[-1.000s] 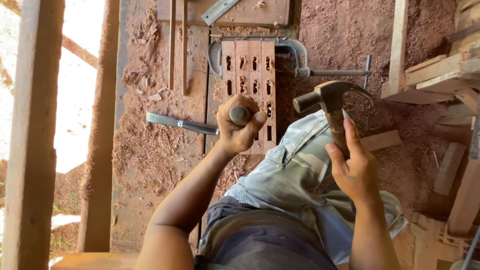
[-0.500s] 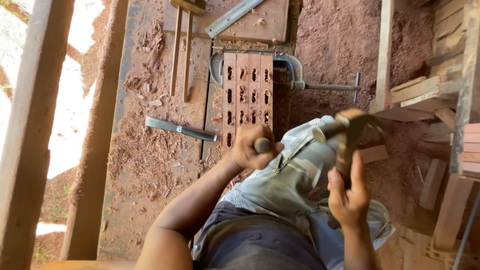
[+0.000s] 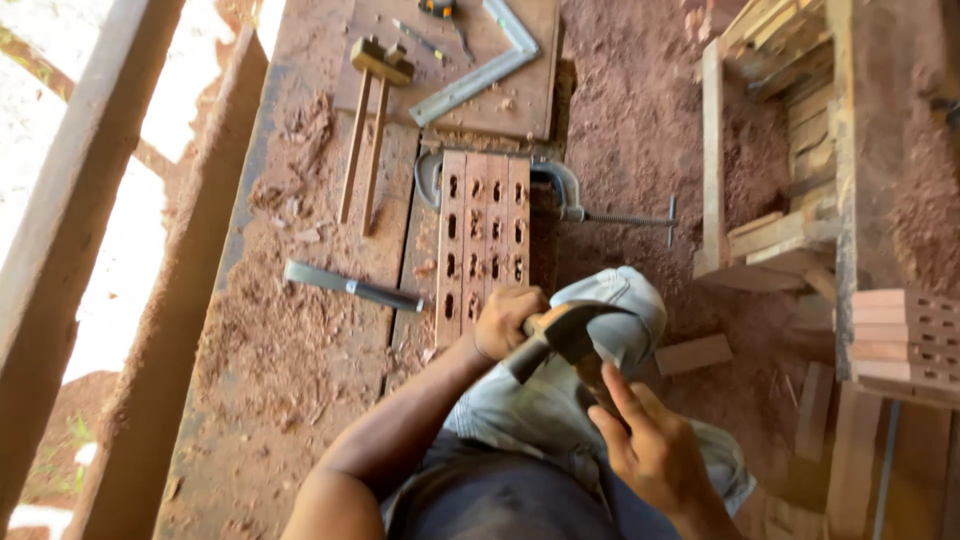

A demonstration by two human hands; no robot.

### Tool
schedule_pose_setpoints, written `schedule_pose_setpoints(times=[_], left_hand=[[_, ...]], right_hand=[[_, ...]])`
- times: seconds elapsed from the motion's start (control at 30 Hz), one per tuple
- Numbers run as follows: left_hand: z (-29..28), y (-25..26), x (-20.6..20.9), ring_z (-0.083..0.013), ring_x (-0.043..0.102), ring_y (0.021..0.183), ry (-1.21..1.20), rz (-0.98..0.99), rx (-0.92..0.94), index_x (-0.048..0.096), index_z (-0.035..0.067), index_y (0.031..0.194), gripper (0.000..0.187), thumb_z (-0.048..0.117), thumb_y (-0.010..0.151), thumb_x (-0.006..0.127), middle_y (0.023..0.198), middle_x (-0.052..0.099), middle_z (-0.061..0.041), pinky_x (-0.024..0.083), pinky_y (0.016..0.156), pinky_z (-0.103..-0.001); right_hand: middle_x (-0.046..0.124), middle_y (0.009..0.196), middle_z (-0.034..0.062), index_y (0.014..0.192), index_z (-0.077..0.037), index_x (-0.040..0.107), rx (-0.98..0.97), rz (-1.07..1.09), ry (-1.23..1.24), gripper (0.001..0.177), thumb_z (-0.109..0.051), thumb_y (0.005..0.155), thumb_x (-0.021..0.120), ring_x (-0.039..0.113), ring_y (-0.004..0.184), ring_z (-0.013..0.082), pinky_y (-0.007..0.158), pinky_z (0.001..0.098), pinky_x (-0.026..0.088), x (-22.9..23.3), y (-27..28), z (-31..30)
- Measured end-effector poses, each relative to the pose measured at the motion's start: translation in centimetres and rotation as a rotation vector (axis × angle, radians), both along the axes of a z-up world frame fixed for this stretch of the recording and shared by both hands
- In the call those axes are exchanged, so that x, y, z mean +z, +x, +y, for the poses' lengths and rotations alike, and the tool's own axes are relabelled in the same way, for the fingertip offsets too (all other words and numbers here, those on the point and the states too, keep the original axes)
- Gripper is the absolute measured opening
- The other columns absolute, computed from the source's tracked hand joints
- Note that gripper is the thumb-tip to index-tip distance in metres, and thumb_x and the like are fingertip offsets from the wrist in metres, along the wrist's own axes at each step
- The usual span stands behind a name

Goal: Using a hammer and chisel to carve mortises into a wooden block clamped to a workbench.

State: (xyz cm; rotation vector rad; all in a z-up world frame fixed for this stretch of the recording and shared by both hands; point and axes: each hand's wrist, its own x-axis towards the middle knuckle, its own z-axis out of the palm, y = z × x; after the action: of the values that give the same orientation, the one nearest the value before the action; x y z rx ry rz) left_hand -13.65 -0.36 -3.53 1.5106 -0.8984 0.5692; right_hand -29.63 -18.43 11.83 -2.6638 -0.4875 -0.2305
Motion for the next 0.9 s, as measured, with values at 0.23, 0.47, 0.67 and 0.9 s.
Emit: schedule_pose_setpoints(times=[0.23,0.47,0.67,0.9], left_hand=[[1.1,-0.1,5.1,-0.0172,0.054,0.046,-0.024,0.242,0.067,0.053,0.010,0.070,0.025,0.012,0.077,0.077,0.058,0.058,-0.002,0.041,0.041,-0.029],[-0.6,2.1,-3.0,-0.0105,0.050,0.048,0.046,0.098,0.022,0.049,0.014,0.075,0.028,0.027,0.093,0.065,0.061,0.057,0.002,0.045,0.043,-0.024],[4.5,-6.4,6.2,-0.0250,0.054,0.058,0.046,0.046,-0.107,0.054,0.008,0.079,0.020,0.010,0.079,0.074,0.072,0.059,-0.006,0.046,0.060,-0.037],[-0.7,5.1,-3.2,-0.0109,0.037,0.061,0.602,0.464,-0.035,0.051,0.026,0.078,0.018,0.033,0.092,0.058,0.069,0.046,0.007,0.032,0.055,-0.030]], right_hand=[[0.060,0.085,0.0025,0.107,-0.006,0.057,-0.157,0.171,1.315,0.016,-0.019,0.107,0.049,0.048,0.068,0.0091,0.060,0.0232,0.037,2.9,1.0,-4.0],[0.075,0.114,0.0184,0.147,-0.009,0.048,-0.034,0.175,0.171,0.065,-0.015,0.087,0.070,0.076,0.076,0.0279,0.057,0.0377,0.058,-0.7,1.9,1.2],[0.062,0.053,0.0056,0.152,0.007,0.042,-0.463,0.176,0.339,0.065,-0.011,0.092,0.059,0.052,0.038,0.0174,0.038,0.0291,0.040,-3.7,-1.6,-1.5],[0.056,0.072,0.0052,0.163,0.001,0.026,-0.498,0.251,0.639,0.067,-0.005,0.100,0.046,0.049,0.055,0.0137,0.052,0.0236,0.042,-4.2,-0.6,-2.5]])
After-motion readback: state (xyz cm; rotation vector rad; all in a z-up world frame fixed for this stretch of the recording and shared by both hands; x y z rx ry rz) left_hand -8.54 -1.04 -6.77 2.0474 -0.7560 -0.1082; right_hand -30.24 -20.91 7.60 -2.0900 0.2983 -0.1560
